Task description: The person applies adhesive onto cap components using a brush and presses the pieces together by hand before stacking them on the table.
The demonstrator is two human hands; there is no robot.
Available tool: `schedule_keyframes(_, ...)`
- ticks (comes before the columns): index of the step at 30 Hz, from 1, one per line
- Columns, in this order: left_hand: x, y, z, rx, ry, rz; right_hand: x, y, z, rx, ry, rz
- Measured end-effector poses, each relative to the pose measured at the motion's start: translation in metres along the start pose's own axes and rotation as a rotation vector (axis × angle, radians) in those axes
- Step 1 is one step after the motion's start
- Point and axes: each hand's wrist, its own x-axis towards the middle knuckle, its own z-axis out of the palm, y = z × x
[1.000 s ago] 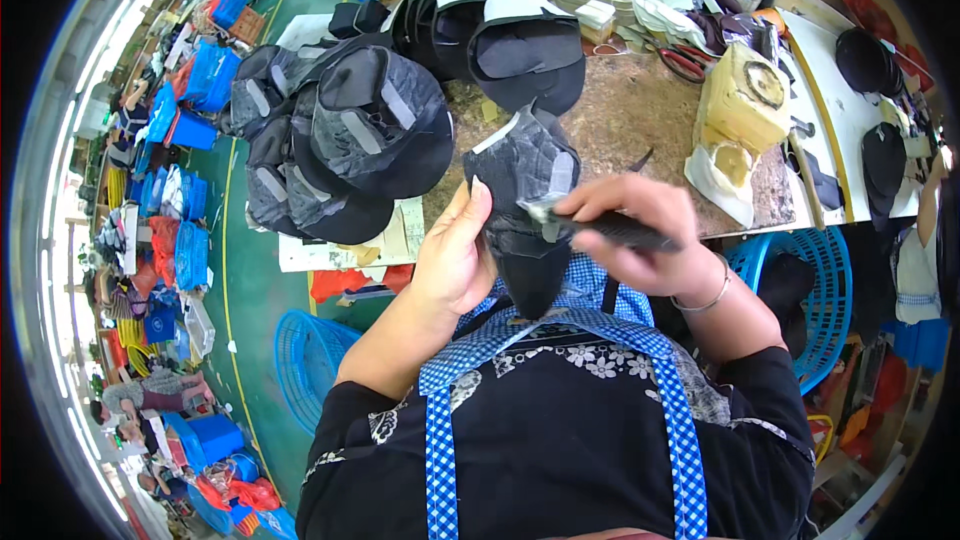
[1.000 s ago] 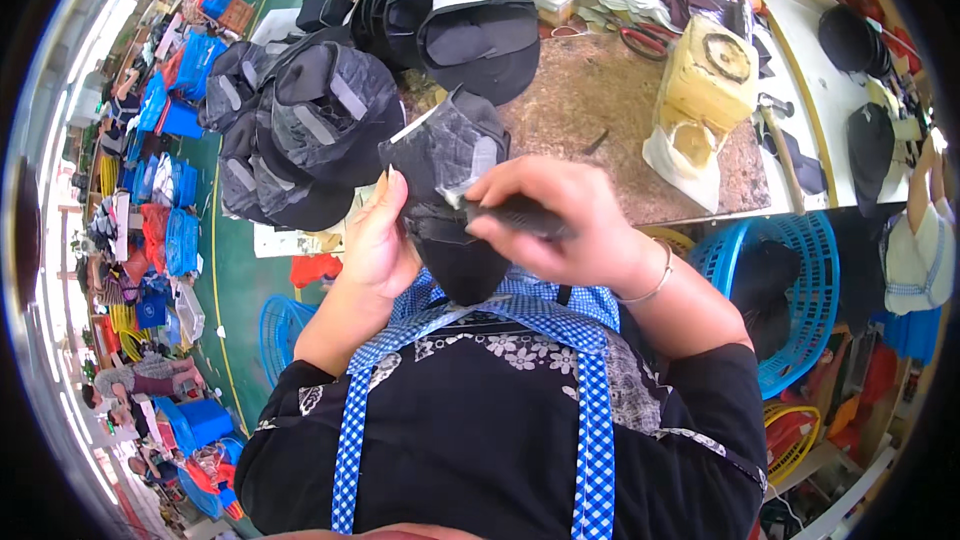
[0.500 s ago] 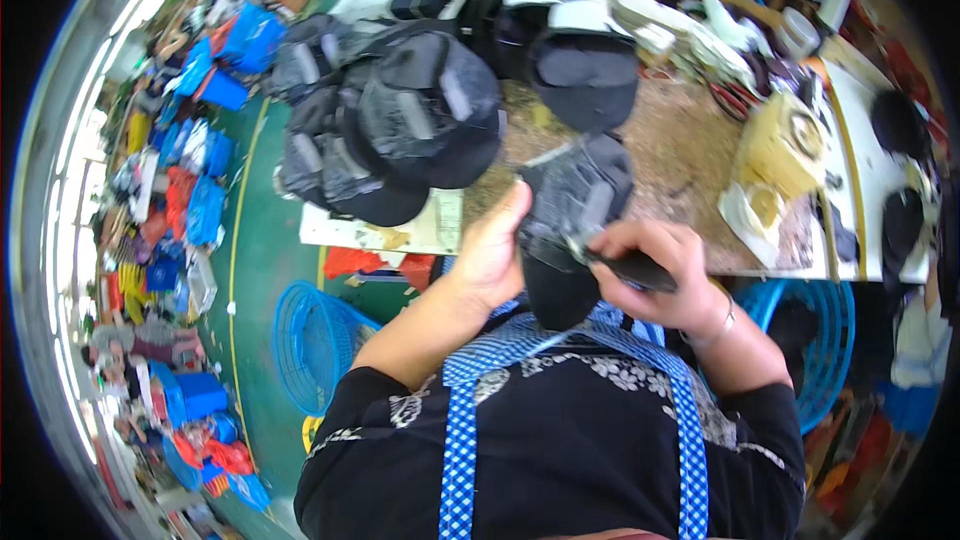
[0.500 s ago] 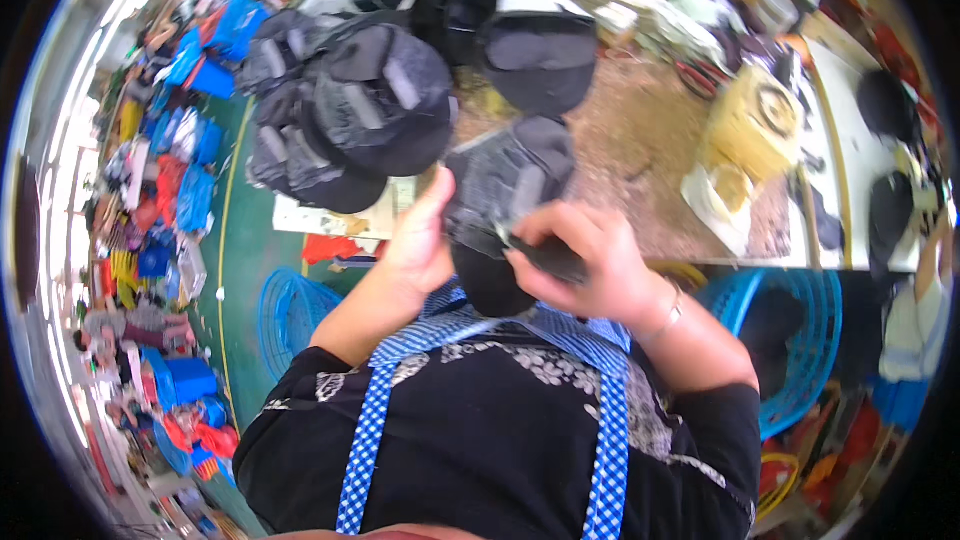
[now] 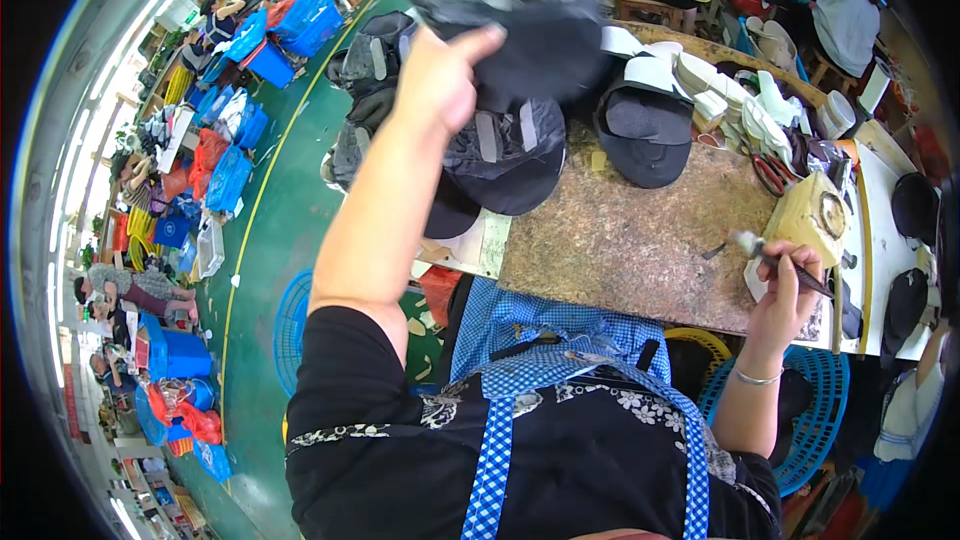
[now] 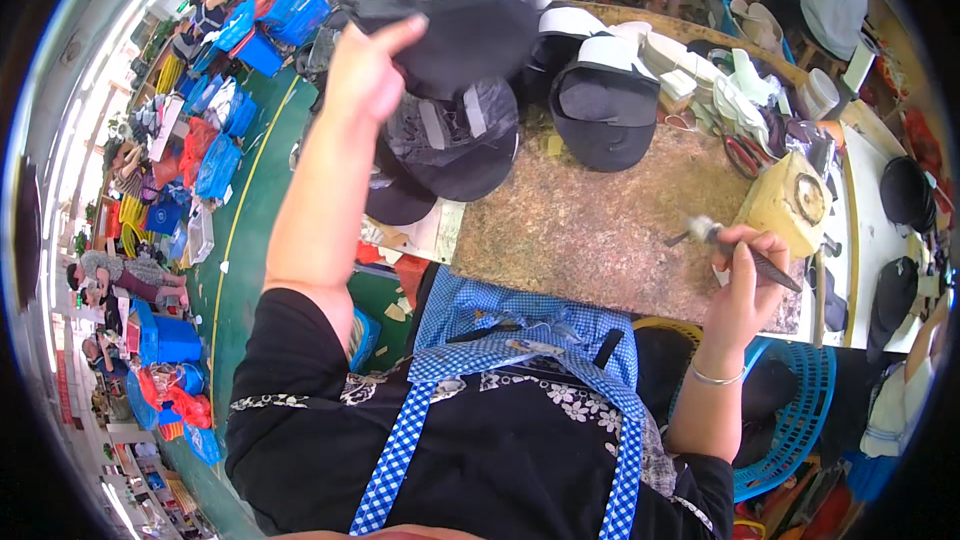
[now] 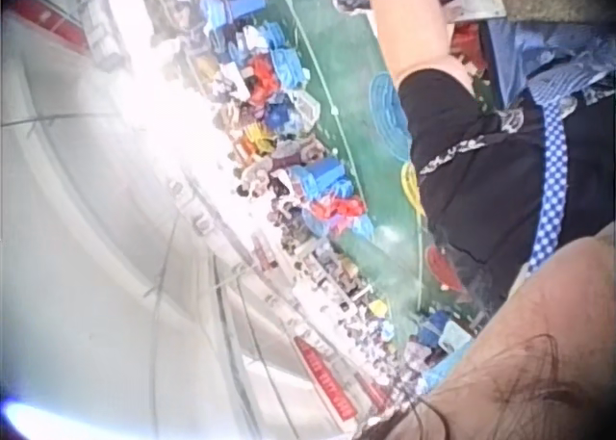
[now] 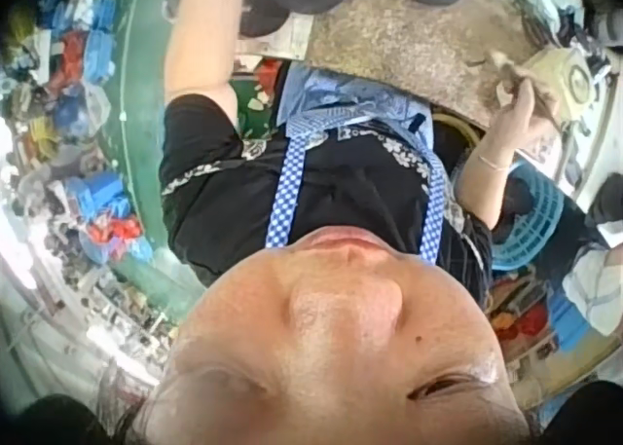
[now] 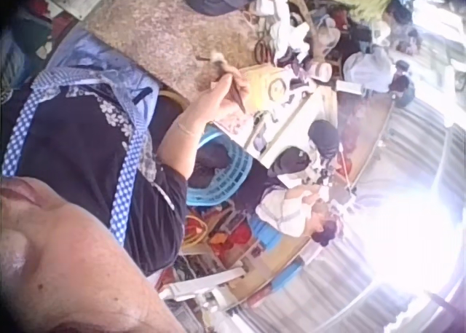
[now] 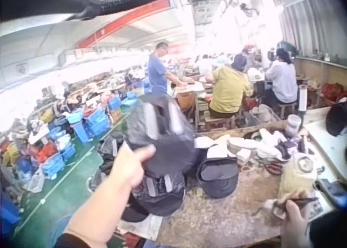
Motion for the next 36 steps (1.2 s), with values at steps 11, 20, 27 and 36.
schedule_keyframes(11,0.083,-0.066,-0.141,0.451,0.615,-0.174,-0.011,-0.005,-0.024,-0.199,0.081,0.059)
schedule_keyframes(20,0.016,-0.141,0.083,1.1,-0.069,0.398,-0.009,0.001,-0.006,-0.105,-0.016,0.107)
schedule_keyframes(27,0.042,-0.165,0.08,0.153,-0.117,-0.248,0.007,-0.007,-0.054,-0.242,0.174,0.061)
schedule_keyframes(36,-0.115,-0.079,0.023,0.621,-0.75,0.191,0.024,0.008,-0.084,-1.219,-0.077,0.012)
